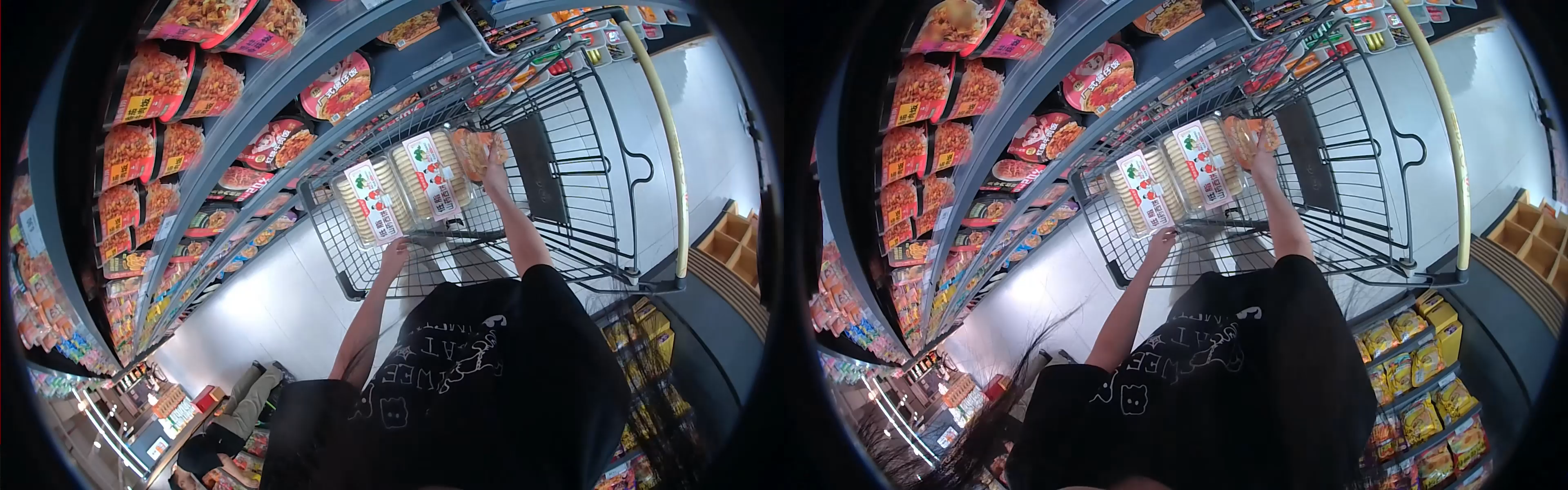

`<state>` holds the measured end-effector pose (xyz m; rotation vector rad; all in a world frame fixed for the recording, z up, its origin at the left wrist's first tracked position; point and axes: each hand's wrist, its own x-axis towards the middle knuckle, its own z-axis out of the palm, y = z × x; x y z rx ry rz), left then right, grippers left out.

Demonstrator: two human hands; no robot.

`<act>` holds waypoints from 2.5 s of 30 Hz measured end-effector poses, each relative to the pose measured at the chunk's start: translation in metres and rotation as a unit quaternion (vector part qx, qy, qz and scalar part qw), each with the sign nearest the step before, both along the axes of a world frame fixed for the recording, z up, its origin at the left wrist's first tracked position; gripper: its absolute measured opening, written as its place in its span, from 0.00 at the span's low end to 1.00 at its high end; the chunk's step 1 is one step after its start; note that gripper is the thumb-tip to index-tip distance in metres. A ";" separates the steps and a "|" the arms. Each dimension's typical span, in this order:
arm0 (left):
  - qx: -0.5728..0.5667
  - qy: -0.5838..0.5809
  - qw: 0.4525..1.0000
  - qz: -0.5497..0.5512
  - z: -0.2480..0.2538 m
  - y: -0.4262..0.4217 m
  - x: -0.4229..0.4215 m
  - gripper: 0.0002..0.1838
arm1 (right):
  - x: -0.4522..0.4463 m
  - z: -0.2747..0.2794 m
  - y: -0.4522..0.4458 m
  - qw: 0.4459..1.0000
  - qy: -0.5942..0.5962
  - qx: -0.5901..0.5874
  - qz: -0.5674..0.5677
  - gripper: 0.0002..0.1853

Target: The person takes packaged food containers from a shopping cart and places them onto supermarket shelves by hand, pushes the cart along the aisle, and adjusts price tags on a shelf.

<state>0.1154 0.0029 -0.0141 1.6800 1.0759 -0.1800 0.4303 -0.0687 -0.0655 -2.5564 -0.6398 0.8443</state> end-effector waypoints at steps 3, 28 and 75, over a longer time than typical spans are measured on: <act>-0.008 -0.013 0.999 0.031 -0.015 -0.002 -0.007 0.17 | -0.001 0.035 -0.020 0.999 -0.038 -0.021 0.031 0.34; -0.082 0.044 0.995 -0.020 -0.002 -0.018 -0.008 0.18 | -0.050 0.000 -0.056 0.991 -0.079 -0.095 -0.048 0.43; -0.079 -0.147 0.985 -0.046 0.004 -0.015 0.064 0.19 | -0.060 0.035 -0.046 0.961 -0.042 -0.228 0.153 0.07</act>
